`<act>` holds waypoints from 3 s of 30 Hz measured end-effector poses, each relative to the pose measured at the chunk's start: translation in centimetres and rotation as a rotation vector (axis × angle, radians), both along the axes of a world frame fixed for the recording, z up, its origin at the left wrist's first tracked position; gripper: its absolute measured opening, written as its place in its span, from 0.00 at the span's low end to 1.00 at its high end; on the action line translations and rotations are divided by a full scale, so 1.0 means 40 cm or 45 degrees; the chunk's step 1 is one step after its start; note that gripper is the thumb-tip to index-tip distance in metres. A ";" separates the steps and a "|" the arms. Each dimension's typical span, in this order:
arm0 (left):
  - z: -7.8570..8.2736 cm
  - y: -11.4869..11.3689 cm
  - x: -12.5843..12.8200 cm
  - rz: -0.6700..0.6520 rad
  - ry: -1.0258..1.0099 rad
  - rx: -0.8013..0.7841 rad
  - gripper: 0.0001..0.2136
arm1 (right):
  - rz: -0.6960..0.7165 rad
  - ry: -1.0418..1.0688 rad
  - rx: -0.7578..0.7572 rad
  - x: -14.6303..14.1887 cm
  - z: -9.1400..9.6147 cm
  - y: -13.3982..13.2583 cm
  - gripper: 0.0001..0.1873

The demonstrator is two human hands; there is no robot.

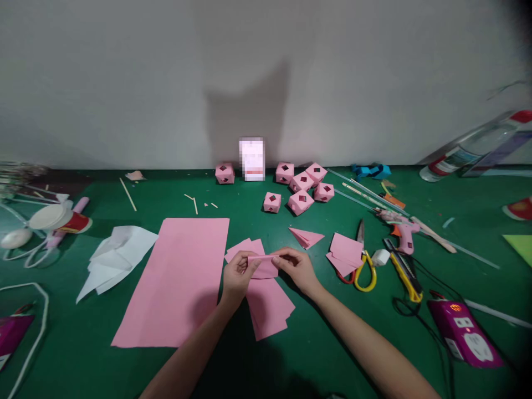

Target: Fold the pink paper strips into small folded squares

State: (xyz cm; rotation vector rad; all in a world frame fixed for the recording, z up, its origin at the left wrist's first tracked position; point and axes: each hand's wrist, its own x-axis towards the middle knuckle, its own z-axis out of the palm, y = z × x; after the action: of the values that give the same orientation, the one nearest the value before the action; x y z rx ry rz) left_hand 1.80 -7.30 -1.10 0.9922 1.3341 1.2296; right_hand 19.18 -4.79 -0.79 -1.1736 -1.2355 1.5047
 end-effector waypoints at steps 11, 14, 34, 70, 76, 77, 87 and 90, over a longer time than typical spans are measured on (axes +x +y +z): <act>0.001 0.001 0.001 0.007 0.043 0.014 0.10 | 0.011 0.041 -0.013 0.000 0.003 0.000 0.14; -0.002 0.001 0.000 0.001 0.057 0.015 0.09 | 0.034 0.019 -0.044 0.001 0.007 0.001 0.15; -0.014 -0.001 -0.001 -0.074 0.158 -0.004 0.09 | 0.025 0.006 -0.072 -0.006 0.010 0.002 0.17; -0.011 -0.008 0.000 -0.139 0.298 0.065 0.09 | 0.086 -0.074 0.017 -0.005 0.009 -0.002 0.14; -0.011 -0.011 0.000 -0.150 0.321 0.085 0.08 | 0.071 -0.088 0.067 -0.006 0.010 -0.007 0.12; -0.011 -0.010 0.001 -0.148 0.303 0.078 0.08 | 0.060 -0.096 0.068 -0.007 0.011 -0.007 0.12; 0.000 -0.001 0.007 -0.092 0.195 -0.014 0.10 | 0.027 -0.097 0.094 -0.008 0.012 -0.008 0.11; 0.007 -0.002 0.009 -0.095 0.198 -0.002 0.10 | 0.055 -0.135 0.150 -0.008 0.010 -0.010 0.10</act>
State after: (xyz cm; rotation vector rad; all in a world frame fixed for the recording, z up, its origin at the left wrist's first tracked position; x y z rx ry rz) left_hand 2.18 -7.36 -0.82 1.1450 1.4041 1.1135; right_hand 18.86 -5.19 -0.37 -1.1672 -1.4094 1.3963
